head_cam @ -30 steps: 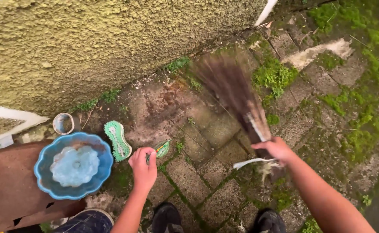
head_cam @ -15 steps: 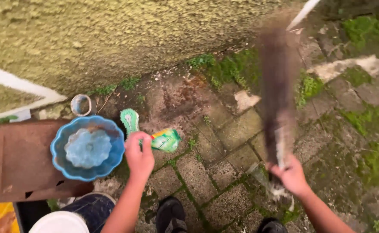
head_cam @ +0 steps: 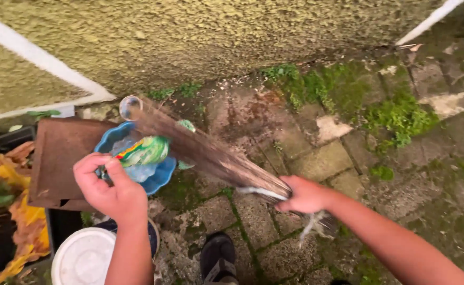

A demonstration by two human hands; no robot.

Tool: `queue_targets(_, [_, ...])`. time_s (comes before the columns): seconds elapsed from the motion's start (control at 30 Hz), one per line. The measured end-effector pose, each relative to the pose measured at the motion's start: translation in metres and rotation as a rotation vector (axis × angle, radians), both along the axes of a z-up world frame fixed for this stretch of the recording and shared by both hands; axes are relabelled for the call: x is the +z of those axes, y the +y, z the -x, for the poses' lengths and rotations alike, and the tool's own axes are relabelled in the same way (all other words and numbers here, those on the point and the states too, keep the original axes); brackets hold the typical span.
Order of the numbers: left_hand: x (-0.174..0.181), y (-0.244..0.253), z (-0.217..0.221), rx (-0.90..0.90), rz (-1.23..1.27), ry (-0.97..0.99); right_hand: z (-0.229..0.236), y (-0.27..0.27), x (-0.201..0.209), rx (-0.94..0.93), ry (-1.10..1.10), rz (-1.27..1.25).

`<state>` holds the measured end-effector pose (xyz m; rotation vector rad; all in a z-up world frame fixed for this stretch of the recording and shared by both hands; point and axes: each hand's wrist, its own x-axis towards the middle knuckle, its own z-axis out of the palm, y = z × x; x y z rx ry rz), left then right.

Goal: Sweeping leaves and debris on a brick patio using a stick broom and tying the bristles with a string.

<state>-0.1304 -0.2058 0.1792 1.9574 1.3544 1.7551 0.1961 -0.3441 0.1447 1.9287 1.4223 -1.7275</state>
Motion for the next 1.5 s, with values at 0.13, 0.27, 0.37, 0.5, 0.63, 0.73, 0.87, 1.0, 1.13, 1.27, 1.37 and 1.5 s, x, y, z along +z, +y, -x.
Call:
queue_targets(0.13, [0.001,-0.001,0.005,0.041,0.022,-0.025,0.006,0.029,-0.008,-0.076,0.100,-0.007])
queue_targets(0.27, [-0.012,0.003,-0.003,-0.030,0.075,-0.103,-0.032,0.021,-0.019,-0.343,0.150,0.094])
queue_targets(0.37, [-0.021,0.008,-0.005,-0.061,0.086,-0.071,-0.077,-0.013,-0.005,-0.777,0.143,0.170])
queue_targets(0.5, [-0.032,0.015,-0.007,-0.081,0.112,-0.075,-0.133,-0.089,-0.031,-1.031,0.009,0.107])
queue_targets(0.63, [-0.035,0.020,-0.007,-0.078,0.135,-0.084,-0.144,-0.163,-0.068,-1.254,-0.005,-0.150])
queue_targets(0.73, [-0.031,0.019,-0.011,-0.114,0.137,-0.056,-0.106,-0.173,-0.043,-1.288,-0.106,-0.235])
queue_targets(0.87, [-0.039,0.011,-0.018,-0.132,0.208,0.040,-0.096,-0.222,-0.082,-1.099,-0.229,-0.215])
queue_targets(1.0, [-0.047,0.004,-0.030,-0.185,0.263,-0.005,-0.084,-0.254,-0.137,-0.749,-0.088,-0.313])
queue_targets(1.13, [-0.051,-0.010,-0.046,-0.319,0.305,0.023,-0.104,-0.301,-0.149,-0.767,-0.234,-0.093])
queue_targets(1.27, [-0.067,-0.023,-0.055,-0.393,0.373,0.116,-0.126,-0.375,-0.149,-1.121,-0.721,-0.148])
queue_targets(1.37, [-0.088,-0.032,-0.060,-0.407,0.449,0.194,-0.103,-0.390,-0.107,-1.281,-0.791,-0.203])
queue_targets(1.5, [-0.103,-0.032,-0.076,-0.428,0.445,0.241,-0.074,-0.457,-0.157,-1.145,-0.725,-0.317])
